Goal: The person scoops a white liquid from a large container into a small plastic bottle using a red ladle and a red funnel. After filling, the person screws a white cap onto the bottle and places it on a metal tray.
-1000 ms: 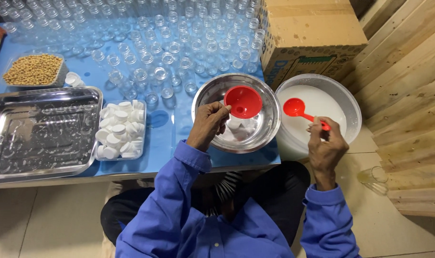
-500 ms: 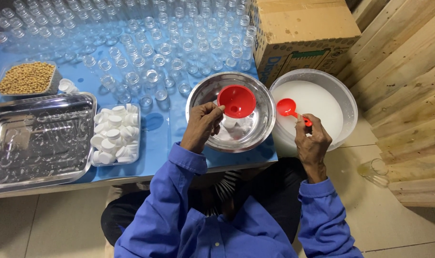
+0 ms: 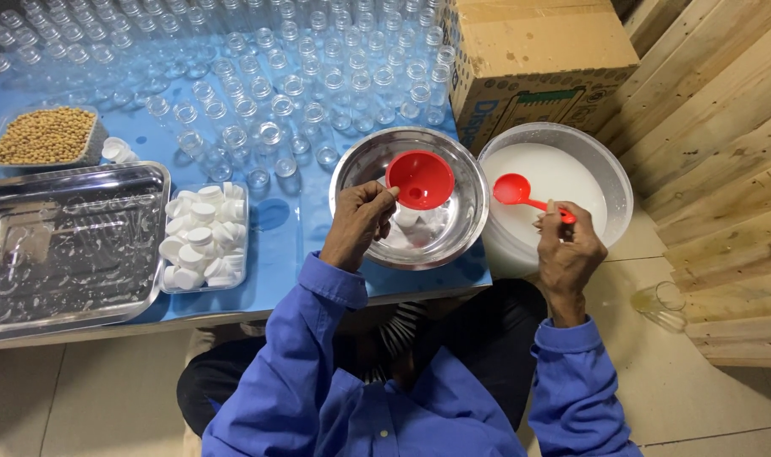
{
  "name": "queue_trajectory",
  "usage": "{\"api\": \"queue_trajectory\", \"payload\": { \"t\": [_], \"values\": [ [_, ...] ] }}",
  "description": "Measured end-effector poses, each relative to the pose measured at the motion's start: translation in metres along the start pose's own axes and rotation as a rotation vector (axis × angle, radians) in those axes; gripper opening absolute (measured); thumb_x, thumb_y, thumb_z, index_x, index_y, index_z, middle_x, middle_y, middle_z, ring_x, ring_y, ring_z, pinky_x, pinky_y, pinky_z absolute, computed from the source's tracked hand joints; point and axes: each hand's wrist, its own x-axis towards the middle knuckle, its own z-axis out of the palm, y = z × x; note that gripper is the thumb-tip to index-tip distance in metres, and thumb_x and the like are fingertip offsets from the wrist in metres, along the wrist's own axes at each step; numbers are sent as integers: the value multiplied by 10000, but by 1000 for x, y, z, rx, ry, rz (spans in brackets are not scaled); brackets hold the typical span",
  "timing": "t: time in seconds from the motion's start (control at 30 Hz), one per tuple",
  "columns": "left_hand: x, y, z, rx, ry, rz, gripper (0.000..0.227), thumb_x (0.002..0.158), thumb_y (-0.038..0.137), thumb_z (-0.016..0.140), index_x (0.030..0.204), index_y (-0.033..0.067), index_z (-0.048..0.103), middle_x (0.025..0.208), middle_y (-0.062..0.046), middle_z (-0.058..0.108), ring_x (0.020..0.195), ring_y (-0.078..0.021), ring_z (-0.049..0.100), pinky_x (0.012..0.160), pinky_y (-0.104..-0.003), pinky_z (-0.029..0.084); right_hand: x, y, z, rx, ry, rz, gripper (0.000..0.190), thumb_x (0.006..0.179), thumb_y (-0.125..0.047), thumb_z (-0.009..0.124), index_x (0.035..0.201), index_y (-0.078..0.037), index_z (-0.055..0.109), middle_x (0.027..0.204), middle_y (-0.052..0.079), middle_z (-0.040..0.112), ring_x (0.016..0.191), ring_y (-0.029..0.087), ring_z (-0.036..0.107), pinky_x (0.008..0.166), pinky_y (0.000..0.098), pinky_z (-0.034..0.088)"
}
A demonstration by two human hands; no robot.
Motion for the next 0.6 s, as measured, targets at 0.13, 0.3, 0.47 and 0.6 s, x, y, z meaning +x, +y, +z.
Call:
{"api": "queue_trajectory", "payload": {
  "t": [0.13,0.3,0.47,0.6],
  "values": [
    [3,-4,-1,9,6,2,301,958,205,709,729,42,601,542,-56,470,441,-127,506,397,-214,387,10,-1,-5,85,34,42,59,1054,22,648,1053,24,708,772,179,730,682,252,736,611,352,610],
    [7,-9,-3,13,4,16,312,949,220,731,733,28,616,550,-65,491,455,-126,521,391,-216,400,27,-29,-15,280,35,19,120,1139,33,632,1050,111,657,798,257,701,676,306,731,580,378,606],
    [1,11,-2,32,-41,-73,343,988,200,655,682,114,526,594,-15,485,469,-109,433,447,-235,354,41,-109,-27,271,21,51,175,1148,-49,566,1096,116,594,785,236,671,669,267,701,675,354,621],
    [0,12,-2,36,-41,-72,353,980,218,660,670,111,531,589,-16,488,465,-109,437,443,-235,338,41,-144,-24,336,-27,-24,144,1117,-13,524,1115,116,588,800,243,656,705,286,688,733,373,615]
  ]
}}
